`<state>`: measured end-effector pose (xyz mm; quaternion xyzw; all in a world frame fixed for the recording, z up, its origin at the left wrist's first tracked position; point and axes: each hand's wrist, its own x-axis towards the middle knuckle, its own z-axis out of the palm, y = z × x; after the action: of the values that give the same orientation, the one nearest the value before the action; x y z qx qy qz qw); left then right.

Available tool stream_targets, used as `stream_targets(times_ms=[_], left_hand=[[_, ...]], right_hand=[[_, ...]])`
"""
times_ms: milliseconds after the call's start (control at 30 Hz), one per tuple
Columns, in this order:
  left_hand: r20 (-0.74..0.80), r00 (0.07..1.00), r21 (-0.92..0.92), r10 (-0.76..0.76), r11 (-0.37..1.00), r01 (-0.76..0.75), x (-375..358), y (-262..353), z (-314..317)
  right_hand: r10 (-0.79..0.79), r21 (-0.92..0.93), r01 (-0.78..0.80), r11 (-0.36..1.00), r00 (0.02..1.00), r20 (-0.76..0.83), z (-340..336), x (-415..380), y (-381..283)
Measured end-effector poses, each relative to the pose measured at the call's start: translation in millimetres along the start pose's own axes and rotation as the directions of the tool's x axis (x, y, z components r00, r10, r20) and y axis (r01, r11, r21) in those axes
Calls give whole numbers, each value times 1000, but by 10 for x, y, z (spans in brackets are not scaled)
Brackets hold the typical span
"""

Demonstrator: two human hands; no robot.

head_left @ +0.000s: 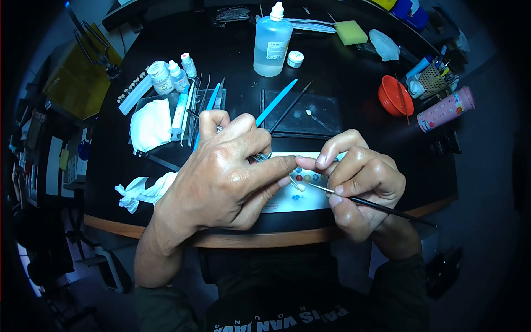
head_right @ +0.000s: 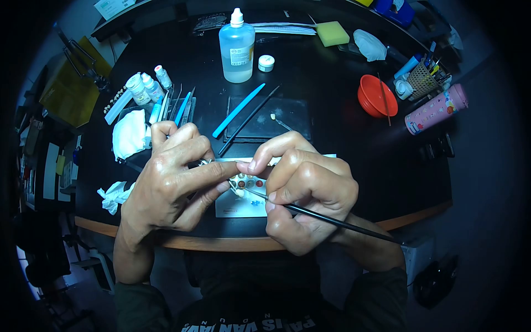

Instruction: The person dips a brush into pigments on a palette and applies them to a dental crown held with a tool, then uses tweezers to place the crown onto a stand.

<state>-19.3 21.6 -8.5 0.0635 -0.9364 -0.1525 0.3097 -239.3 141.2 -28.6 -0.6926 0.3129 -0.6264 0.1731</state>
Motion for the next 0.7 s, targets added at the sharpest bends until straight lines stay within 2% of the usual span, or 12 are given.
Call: stream_targets(times_ms=[200, 700], left_hand=[[14, 1000, -52, -12, 999, 12, -10, -24, 0], [-1, 1000, -51, -12, 999, 12, -13, -21, 10]], right_hand=[[5, 19, -5, 1000, 1000, -22, 10, 5, -7], [-7, -10, 7, 1000, 1000, 2, -6, 18, -9]])
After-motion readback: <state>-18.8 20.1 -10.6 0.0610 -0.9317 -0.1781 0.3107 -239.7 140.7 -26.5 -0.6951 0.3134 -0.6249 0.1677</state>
